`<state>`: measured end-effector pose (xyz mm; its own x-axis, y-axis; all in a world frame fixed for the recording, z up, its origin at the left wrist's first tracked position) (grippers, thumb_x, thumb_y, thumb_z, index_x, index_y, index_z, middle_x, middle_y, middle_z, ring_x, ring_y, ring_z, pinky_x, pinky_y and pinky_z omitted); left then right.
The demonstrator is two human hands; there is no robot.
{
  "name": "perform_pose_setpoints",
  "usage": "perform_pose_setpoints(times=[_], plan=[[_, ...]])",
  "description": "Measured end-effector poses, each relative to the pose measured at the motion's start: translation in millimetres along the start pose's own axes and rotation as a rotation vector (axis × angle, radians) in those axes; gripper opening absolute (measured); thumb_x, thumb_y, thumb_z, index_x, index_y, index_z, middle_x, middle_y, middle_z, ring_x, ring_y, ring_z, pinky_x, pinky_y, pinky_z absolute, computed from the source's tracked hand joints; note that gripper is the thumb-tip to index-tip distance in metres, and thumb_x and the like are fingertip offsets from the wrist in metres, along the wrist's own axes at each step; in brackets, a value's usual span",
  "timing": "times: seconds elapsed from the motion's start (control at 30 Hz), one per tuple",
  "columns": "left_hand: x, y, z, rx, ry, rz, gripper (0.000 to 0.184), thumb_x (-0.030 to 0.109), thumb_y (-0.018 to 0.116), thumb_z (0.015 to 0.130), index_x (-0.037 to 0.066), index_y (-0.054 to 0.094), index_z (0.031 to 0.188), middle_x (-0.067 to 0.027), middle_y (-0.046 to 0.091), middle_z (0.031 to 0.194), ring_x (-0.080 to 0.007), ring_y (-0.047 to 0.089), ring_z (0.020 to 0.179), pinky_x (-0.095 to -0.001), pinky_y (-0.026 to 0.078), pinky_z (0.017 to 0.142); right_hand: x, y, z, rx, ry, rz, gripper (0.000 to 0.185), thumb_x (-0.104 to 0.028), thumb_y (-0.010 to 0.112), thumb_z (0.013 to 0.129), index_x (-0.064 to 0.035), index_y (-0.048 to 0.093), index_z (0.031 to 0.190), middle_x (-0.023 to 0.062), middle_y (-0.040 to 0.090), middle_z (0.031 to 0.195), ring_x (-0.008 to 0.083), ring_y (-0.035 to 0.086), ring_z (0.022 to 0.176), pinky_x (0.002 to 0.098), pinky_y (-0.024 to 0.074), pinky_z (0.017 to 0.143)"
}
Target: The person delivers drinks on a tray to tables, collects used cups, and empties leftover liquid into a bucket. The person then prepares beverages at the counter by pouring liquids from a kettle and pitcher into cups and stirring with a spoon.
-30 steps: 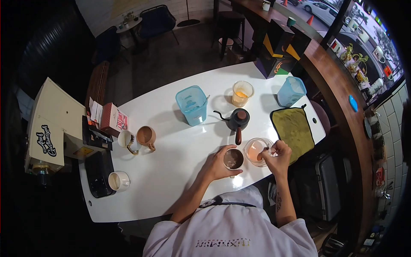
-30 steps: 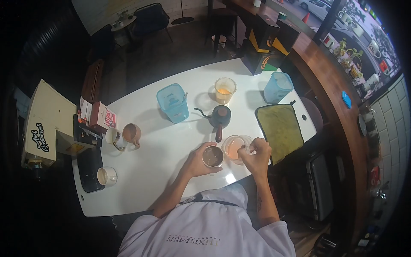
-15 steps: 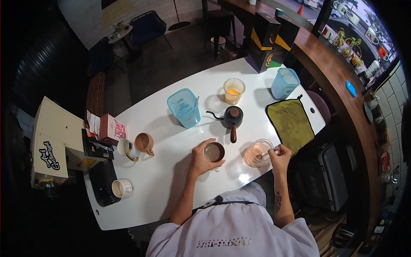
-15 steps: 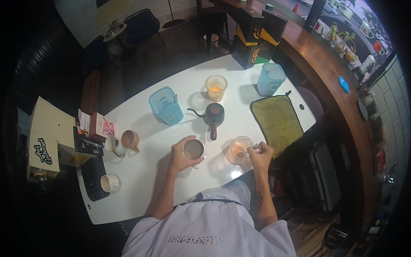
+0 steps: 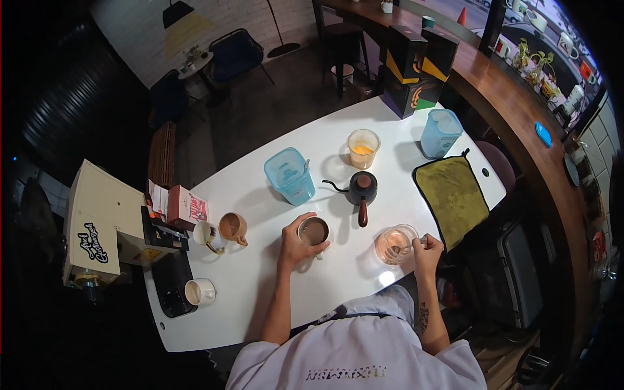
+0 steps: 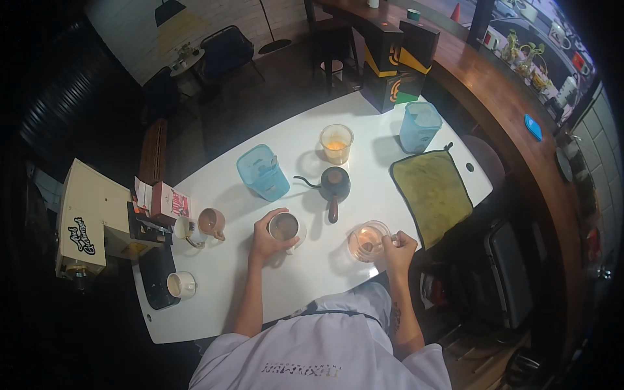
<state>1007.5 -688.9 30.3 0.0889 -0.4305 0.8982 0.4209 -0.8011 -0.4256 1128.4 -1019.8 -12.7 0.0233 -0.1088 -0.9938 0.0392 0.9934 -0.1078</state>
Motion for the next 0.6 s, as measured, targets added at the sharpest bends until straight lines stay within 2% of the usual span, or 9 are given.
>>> perform_pose_setpoints(times=[0.23,0.3,0.37,0.47,0.53,0.6], plan=[[0.0,5.0,-3.9,0.015,0.002,0.002,0.072,0.022,0.092,0.058,0.000,0.062,0.120,-0.0130,0.072,0.103,-0.0203,0.069,0.096,-0.0354,0.055,0.089,-0.6,6.6,0.0,-0.001,0.020,0.060,0.033,0.001,0.063,0.076,-0.0088,0.038,0.057,-0.0089,0.037,0.058,0.0006,0.028,0.054,0.0240,0.0197,0.049],[1.5,6.2,-4.7,0.015,-0.002,-0.011,0.073,0.022,0.092,0.058,0.000,0.062,0.121,-0.0125,0.071,0.103,-0.0199,0.068,0.096,-0.0351,0.055,0.089,-3.1,8.4,0.7,-0.001,0.037,0.083,0.033,-0.001,0.065,0.077,-0.0047,0.038,0.058,-0.0071,0.037,0.058,0.0026,0.033,0.057,0.0265,0.0240,0.049],[3.5,7.5,-7.0,0.024,-0.008,-0.028,0.074,0.022,0.091,0.059,0.000,0.061,0.122,-0.0120,0.071,0.102,-0.0196,0.068,0.096,-0.0348,0.054,0.089,-2.6,9.5,0.1,-0.001,0.022,0.082,0.033,-0.001,0.065,0.078,-0.0046,0.038,0.058,-0.0070,0.037,0.058,0.0027,0.033,0.057,0.0260,0.0248,0.049],[1.0,10.8,-7.5,-0.005,-0.049,-0.106,0.079,0.022,0.091,0.061,-0.001,0.056,0.128,-0.0122,0.069,0.108,-0.0193,0.066,0.101,-0.0342,0.053,0.092,-12.0,14.8,-0.6,0.003,0.001,0.071,0.035,-0.002,0.066,0.080,-0.0044,0.039,0.058,-0.0068,0.039,0.058,0.0029,0.034,0.058,0.0252,0.0267,0.050],[0.2,13.1,-8.3,-0.010,-0.037,-0.137,0.084,0.016,0.090,0.061,0.000,0.052,0.134,-0.0116,0.062,0.125,-0.0190,0.060,0.115,-0.0347,0.047,0.100,-11.9,16.9,-2.6,0.014,0.004,0.065,0.036,-0.004,0.068,0.081,-0.0042,0.040,0.059,-0.0066,0.040,0.058,0.0030,0.035,0.058,0.0249,0.0277,0.050],[0.7,12.6,-10.5,-0.011,-0.023,-0.130,0.087,0.019,0.090,0.064,0.000,0.048,0.137,-0.0135,0.062,0.124,-0.0202,0.060,0.114,-0.0349,0.048,0.100,-3.3,18.6,-2.4,0.018,0.013,0.089,0.040,-0.006,0.072,0.086,-0.0079,0.040,0.062,-0.0080,0.040,0.063,0.0021,0.030,0.060,0.0225,0.0235,0.053]])
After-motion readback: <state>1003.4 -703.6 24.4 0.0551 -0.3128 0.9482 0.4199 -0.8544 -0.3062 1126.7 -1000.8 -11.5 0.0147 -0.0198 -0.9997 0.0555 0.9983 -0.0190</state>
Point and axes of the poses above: each hand's wrist, its own z-axis towards the middle knuckle, its own y-axis out of the palm, x = y × z, the point moved 5 cm from there along z, towards the middle knuckle
